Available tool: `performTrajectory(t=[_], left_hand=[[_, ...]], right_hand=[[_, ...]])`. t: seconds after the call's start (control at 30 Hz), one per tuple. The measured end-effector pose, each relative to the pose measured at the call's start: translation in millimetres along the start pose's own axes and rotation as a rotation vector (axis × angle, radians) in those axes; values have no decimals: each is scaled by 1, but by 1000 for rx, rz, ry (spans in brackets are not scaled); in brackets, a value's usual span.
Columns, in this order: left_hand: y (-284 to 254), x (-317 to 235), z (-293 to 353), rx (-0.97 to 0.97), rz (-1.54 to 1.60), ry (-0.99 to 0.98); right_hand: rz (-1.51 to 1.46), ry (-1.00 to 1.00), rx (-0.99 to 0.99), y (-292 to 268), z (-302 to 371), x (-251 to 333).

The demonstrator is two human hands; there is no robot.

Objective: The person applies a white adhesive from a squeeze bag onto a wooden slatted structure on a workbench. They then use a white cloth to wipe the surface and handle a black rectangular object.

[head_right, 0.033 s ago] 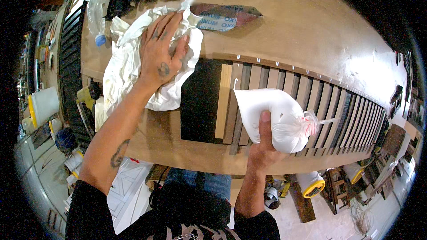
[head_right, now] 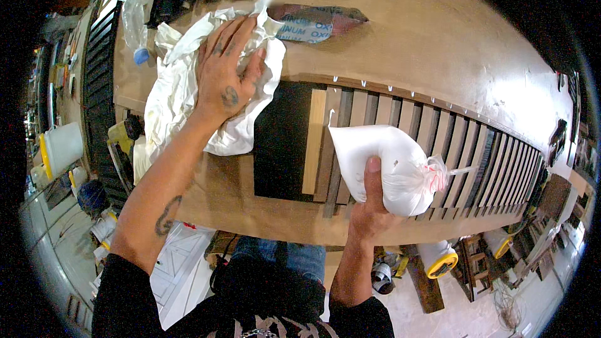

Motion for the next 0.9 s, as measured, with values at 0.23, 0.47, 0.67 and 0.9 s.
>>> performTrajectory(t=[0.23, 0.47, 0.67, 0.9], left_hand=[[5, 5, 2, -24, -25, 11], [6, 5, 3, -21, -32, 12], [6, 3, 5, -25, -82, 42], [6, 3, 5, -33, -98, 43]], right_hand=[[-10, 104, -43, -26, 7, -13], [72, 56, -34, -35, 21, -8], [85, 84, -80, -51, 35, -10], [153, 171, -135, -78, 48, -14]])
Point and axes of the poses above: each hand's wrist, its own z-axis away from the middle knuckle, its own y-axis out of the palm, x = y × z, the point moved 6 cm from there along -z, towards the middle knuckle, and after that the axes turned 6 degrees about y, right-handed, at the moved point
